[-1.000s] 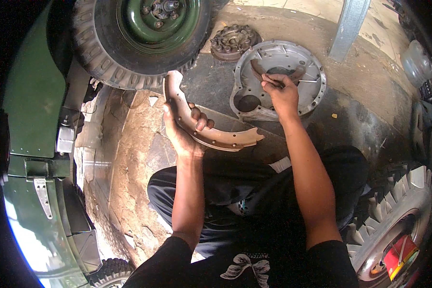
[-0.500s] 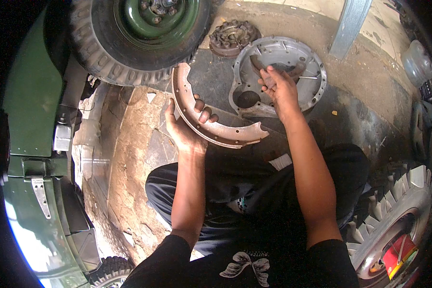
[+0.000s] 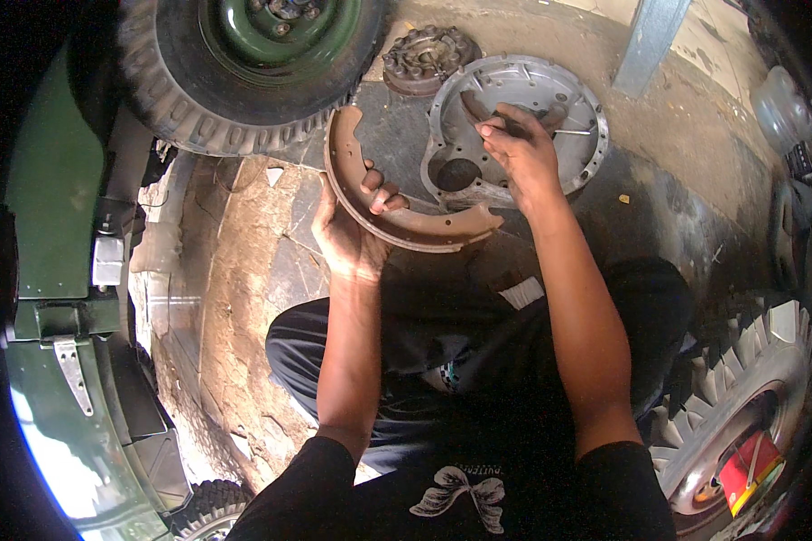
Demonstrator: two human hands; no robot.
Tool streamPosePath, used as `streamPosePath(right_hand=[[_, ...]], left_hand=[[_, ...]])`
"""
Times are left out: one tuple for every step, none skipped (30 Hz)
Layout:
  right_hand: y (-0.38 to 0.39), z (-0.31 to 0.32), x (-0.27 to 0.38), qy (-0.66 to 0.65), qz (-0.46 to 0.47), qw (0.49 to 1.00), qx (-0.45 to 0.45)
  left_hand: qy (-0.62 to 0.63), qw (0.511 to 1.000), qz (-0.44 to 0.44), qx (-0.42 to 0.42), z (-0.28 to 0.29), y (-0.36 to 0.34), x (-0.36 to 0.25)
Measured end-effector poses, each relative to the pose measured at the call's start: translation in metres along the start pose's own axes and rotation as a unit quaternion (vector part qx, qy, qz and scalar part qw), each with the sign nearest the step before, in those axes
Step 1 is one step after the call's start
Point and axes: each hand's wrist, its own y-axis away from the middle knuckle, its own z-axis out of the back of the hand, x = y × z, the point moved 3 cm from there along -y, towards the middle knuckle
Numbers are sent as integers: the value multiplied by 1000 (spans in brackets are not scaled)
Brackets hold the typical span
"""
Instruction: The person sits on the floor and uses a small metal tool to scrape and clean the surface of brake shoes. They handle the brake shoes and a brake drum, repeatedly scraping the friction material and inspecting the parts.
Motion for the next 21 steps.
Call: streamPosePath(right_hand=[[2, -1, 2, 1, -6, 1000, 5], [2, -1, 3, 1, -17, 1000, 10], [3, -2, 4, 1, -28, 999, 16], [2, -1, 6, 2, -38, 999, 21], [2, 0, 7, -9, -35, 999, 22], [1, 1, 8, -20, -32, 999, 24], [3, -2, 9, -31, -30, 999, 25], [5, -3, 12, -24, -30, 999, 26], [6, -4, 15, -18, -30, 999, 26], [9, -7, 19, -11, -30, 999, 27], [12, -10, 21, -2, -25, 999, 43], [15, -13, 22, 6, -20, 998, 59], [17, -15, 24, 15, -14, 997, 76], [18, -16, 25, 24, -19, 995, 90], [19, -17, 25, 34, -24, 994, 105], [20, -18, 25, 43, -28, 991, 120], [20, -19, 26, 44, -25, 990, 131], [21, -20, 26, 46, -21, 989, 142], [22, -22, 27, 46, -18, 987, 153], [23, -23, 28, 46, -17, 987, 152], [25, -25, 29, 45, -16, 987, 150]], left_hand=[[20, 1000, 10, 12, 2, -1, 1], [29, 999, 13, 10, 5, -2, 2], [39, 999, 17, 7, 6, -2, 2], [49, 999, 21, 6, 7, -3, 4], [55, 998, 28, 13, 7, -4, 6], [61, 997, 35, 19, 7, -4, 6], [67, 997, 41, 24, 7, -4, 7], [59, 997, 41, 19, 8, -4, 7], [51, 998, 41, 14, 8, -4, 7], [43, 998, 40, 8, 8, -4, 8], [38, 999, 37, 2, 8, -3, 8], [34, 999, 33, -4, 8, -3, 9], [30, 999, 30, -9, 7, -4, 10], [41, 999, 34, -10, 8, -4, 10], [52, 998, 39, -11, 11, -5, 9], [63, 997, 43, -11, 14, -6, 9], [66, 997, 41, -4, 16, -7, 9], [69, 997, 39, 4, 18, -7, 9], [72, 997, 37, 12, 19, -8, 9], [73, 997, 36, 14, 19, -8, 9], [75, 996, 35, 17, 20, -8, 9]])
